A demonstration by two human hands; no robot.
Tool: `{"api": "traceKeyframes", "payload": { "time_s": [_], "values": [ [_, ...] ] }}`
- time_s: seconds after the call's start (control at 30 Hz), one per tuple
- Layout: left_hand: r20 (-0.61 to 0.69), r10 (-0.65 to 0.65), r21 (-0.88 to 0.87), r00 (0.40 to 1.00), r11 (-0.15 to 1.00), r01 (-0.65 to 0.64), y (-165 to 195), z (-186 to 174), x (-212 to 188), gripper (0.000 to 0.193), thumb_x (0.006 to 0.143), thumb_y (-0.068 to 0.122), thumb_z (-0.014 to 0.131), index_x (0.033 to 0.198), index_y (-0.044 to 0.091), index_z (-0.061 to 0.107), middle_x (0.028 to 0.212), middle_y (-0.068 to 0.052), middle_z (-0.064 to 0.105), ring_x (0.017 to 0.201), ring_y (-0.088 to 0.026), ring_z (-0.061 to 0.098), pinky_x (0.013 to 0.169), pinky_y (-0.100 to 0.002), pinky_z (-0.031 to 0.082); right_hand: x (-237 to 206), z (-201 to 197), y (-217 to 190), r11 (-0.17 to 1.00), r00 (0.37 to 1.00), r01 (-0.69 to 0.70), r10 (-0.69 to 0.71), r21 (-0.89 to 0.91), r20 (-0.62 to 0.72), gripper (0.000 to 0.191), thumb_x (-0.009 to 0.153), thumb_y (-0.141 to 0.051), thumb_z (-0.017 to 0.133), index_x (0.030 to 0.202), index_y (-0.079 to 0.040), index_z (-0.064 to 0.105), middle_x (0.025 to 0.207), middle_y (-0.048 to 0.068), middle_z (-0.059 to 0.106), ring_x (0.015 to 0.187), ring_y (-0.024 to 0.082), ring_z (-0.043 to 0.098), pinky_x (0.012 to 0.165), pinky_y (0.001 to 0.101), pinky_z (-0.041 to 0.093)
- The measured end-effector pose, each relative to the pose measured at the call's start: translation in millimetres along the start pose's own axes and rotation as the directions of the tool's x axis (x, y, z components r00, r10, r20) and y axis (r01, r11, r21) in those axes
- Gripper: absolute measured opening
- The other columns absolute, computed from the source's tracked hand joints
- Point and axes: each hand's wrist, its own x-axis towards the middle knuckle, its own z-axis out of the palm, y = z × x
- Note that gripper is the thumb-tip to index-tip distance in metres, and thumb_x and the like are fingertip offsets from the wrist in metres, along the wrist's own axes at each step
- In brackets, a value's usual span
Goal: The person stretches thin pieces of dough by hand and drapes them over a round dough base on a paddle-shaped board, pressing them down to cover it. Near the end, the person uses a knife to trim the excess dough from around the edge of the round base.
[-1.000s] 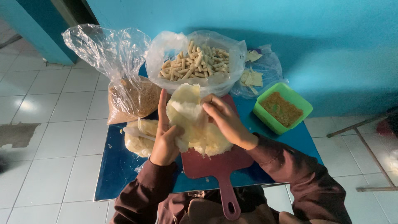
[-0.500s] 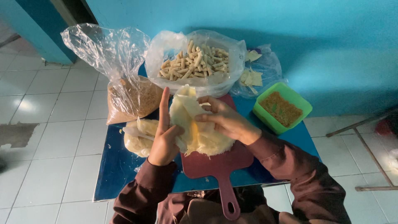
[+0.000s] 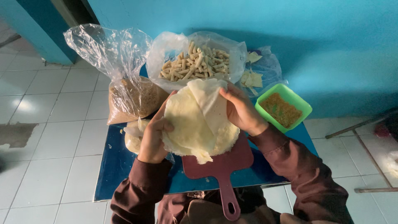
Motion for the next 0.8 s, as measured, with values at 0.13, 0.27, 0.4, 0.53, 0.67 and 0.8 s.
{"api": "traceKeyframes", "payload": {
  "time_s": [0.13,0.27,0.4,0.53,0.67,0.8],
  "values": [
    [0.001,0.004,-0.036,1.000,0.999,-0.004,10,2,-4,0.094,0.067,-0.003,0.039,0.161,-0.001,0.028,0.161,-0.023,0.040,0.145,-0.036,0.045,0.118,-0.043,0.039,2,-23,-2,0.986,0.999,0.010,-0.004,0.169,-0.034,0.036,0.109,-0.022,0.057,0.138,-0.003,0.055,0.126,0.011,0.067,0.113,0.021,0.068,0.097,0.0397,0.058],
    [-0.056,0.112,-0.054,0.992,0.992,-0.115,21,3,-7,0.094,0.068,-0.002,0.038,0.161,0.000,0.027,0.161,-0.024,0.039,0.146,-0.039,0.044,0.119,-0.048,0.039,2,-48,-14,0.985,0.987,0.072,-0.048,0.155,-0.152,0.036,0.107,-0.025,0.057,0.136,-0.005,0.056,0.124,0.011,0.069,0.113,0.023,0.070,0.096,0.0422,0.059],
    [-0.090,0.205,-0.064,0.975,0.975,-0.211,25,4,-9,0.094,0.069,-0.002,0.037,0.163,0.002,0.026,0.161,-0.023,0.038,0.147,-0.040,0.043,0.120,-0.050,0.038,-9,-60,-19,0.985,0.976,0.063,-0.028,0.158,-0.214,0.033,0.108,-0.023,0.057,0.136,-0.004,0.056,0.130,0.010,0.069,0.118,0.024,0.068,0.100,0.0414,0.056],
    [-0.072,0.209,-0.088,0.975,0.973,-0.215,24,4,-8,0.094,0.069,-0.001,0.037,0.162,0.002,0.027,0.161,-0.024,0.038,0.147,-0.041,0.042,0.120,-0.052,0.038,-21,-66,-17,0.985,0.962,0.036,0.011,0.168,-0.271,0.035,0.105,-0.023,0.056,0.135,-0.004,0.058,0.131,0.011,0.069,0.118,0.023,0.069,0.101,0.0412,0.056],
    [-0.092,0.235,-0.114,0.968,0.963,-0.244,23,-2,-9,0.093,0.069,-0.002,0.038,0.162,0.001,0.028,0.163,-0.023,0.038,0.148,-0.041,0.041,0.121,-0.051,0.039,-25,-77,-18,0.974,0.952,0.131,-0.072,0.184,-0.297,0.032,0.109,-0.021,0.056,0.138,-0.006,0.055,0.138,0.010,0.064,0.125,0.023,0.065,0.106,0.0417,0.054],
    [-0.094,0.306,-0.129,0.947,0.940,-0.316,26,-12,-10,0.094,0.070,-0.002,0.038,0.163,0.002,0.028,0.163,-0.022,0.038,0.149,-0.040,0.041,0.123,-0.049,0.038,-21,-84,-29,0.979,0.922,0.172,-0.122,0.106,-0.368,0.036,0.107,-0.024,0.055,0.139,-0.007,0.055,0.137,0.009,0.063,0.124,0.023,0.064,0.104,0.0412,0.054]
  ]
}}
